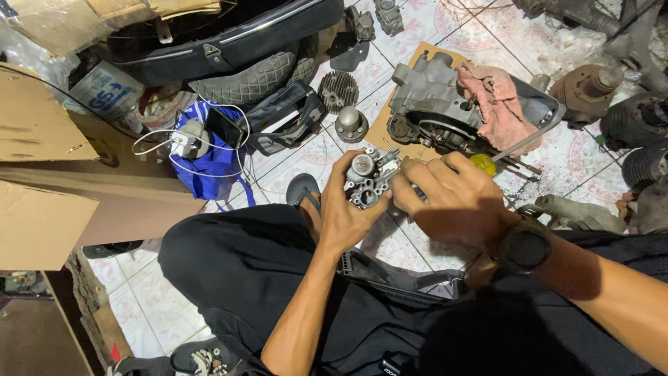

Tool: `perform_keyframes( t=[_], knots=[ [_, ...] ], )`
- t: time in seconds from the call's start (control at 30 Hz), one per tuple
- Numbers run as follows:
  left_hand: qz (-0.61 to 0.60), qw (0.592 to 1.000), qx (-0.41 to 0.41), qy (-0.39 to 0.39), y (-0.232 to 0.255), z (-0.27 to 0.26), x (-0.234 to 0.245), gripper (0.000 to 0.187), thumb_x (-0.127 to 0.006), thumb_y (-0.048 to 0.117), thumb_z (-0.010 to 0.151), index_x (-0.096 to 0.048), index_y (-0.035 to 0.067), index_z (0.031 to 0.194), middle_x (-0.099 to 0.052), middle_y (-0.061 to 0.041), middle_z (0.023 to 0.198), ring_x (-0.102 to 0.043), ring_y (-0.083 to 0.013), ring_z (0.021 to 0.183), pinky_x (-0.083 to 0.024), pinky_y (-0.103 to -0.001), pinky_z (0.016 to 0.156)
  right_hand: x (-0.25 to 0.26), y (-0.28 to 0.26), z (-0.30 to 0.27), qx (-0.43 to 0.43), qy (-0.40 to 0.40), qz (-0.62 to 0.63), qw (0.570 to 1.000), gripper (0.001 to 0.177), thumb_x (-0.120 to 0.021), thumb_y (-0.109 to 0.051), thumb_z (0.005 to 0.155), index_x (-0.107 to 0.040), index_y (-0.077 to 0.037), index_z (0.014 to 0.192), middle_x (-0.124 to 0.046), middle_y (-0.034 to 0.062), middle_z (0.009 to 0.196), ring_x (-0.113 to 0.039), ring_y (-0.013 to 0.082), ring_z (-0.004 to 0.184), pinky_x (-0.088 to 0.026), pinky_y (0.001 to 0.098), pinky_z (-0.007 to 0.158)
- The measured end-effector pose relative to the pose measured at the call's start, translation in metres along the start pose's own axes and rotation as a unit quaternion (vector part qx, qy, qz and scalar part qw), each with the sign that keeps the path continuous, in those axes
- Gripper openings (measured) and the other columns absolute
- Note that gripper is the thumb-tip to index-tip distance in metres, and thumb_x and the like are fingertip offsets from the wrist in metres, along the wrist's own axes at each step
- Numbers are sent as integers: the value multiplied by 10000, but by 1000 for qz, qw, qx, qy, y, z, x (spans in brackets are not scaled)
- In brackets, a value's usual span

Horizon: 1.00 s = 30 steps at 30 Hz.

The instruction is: The person sits on the floor and uses a screwdriver to disassemble a small mechanical component. They then use a wire brush to clean a small metal rod and place it on the floor.

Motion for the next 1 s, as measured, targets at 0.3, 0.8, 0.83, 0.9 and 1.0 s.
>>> perform_keyframes(
  t=[0.3, 0.8, 0.83, 0.9, 1.0],
  knots=[
    [13, 998, -58, 12, -2, 0, -7, 669, -787, 132, 626, -522, 126, 1241, -575, -173, 1144, -586, -400, 1083, -477, -489, 937, 2, -7, -7, -10, -27, 69, 997, 210, -526, -235, 930, -622, -48, 921, -569, 120, 871, -588, 218, 631, -445, 319, 636],
    [-10, 996, -87, 15, -8, -3, -15, 629, -759, 131, 700, -505, 139, 1276, -539, -142, 1199, -561, -365, 1138, -453, -477, 983, 3, -10, -3, -11, -19, 147, 989, 198, -535, -188, 917, -572, -18, 1010, -575, 156, 902, -589, 245, 621, -449, 321, 613],
    [-10, 996, -87, 15, -8, -3, -14, 629, -759, 131, 700, -505, 139, 1276, -539, -142, 1199, -561, -365, 1138, -453, -477, 983, 1, -10, -4, -11, -19, 147, 989, 198, -535, -188, 917, -572, -18, 1010, -575, 156, 902, -589, 245, 621, -449, 321, 613],
    [-11, 996, -87, 16, -7, -3, -14, 632, -758, 113, 699, -507, 131, 1278, -531, -144, 1198, -559, -361, 1138, -447, -474, 987, -4, -11, -7, -21, -24, 172, 985, 185, -560, -187, 896, -570, -25, 985, -590, 147, 908, -608, 240, 628, -451, 321, 598],
    [-10, 996, -88, 17, -6, -2, -12, 644, -766, 119, 693, -502, 127, 1280, -520, -142, 1197, -553, -358, 1144, -442, -479, 991, 0, -12, -3, -21, -16, 174, 984, 185, -571, -189, 894, -568, -33, 993, -588, 135, 909, -603, 219, 616, -446, 309, 588]
  ],
)
Point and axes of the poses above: each hand's wrist, its own z-axis towards the middle knuckle, its own x-axis out of the back of the hand, y = z × x, the point moved 1 cm from there along z, towards the middle knuckle
